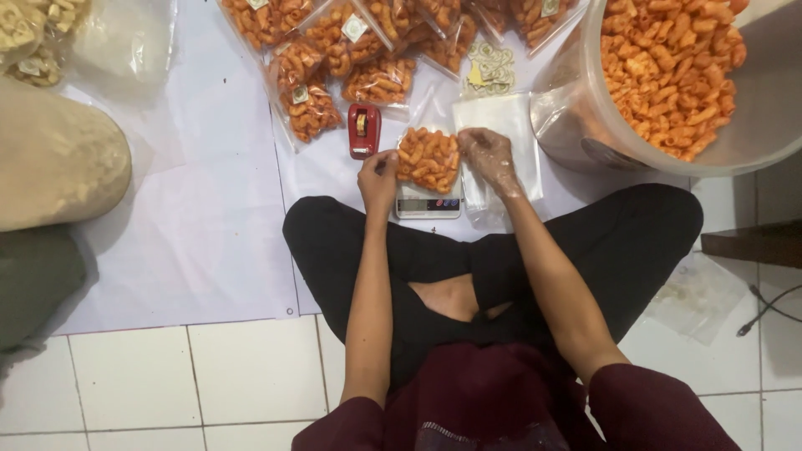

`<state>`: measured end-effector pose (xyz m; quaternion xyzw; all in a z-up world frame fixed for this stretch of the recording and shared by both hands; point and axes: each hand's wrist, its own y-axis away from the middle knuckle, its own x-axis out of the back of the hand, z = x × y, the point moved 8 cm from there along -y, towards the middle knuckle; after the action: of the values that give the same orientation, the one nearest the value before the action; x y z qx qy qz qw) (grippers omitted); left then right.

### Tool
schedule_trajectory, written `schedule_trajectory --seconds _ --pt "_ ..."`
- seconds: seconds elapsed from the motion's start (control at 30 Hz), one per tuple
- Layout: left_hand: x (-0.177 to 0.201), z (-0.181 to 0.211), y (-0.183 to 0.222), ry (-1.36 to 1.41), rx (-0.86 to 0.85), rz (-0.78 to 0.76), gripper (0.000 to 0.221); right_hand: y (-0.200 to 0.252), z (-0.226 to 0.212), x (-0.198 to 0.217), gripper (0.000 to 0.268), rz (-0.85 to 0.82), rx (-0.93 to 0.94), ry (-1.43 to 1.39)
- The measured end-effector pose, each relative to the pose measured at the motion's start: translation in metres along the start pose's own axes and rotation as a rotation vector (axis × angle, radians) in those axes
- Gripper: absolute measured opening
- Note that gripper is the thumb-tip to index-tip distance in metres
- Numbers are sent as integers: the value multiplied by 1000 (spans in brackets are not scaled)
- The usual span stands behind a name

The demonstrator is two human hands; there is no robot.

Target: Packing snacks from a large container into small plastic bags and weighing them on a scale.

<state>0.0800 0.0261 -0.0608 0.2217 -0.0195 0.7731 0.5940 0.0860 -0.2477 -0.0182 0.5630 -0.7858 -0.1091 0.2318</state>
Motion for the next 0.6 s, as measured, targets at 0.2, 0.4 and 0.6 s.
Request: schedule_trajectory --seconds 0.2,0.4,0.6 --pt "11 31 13 240 -166 51 13 46 -55 12 16 -47 337 -112" --pt "5 103 65 1308 -5 -81 42 162 -192 10 11 -259 787 -197" --pt "-30 96 72 1597 426 -146 77 149 -175 -8 9 -293 737 -83"
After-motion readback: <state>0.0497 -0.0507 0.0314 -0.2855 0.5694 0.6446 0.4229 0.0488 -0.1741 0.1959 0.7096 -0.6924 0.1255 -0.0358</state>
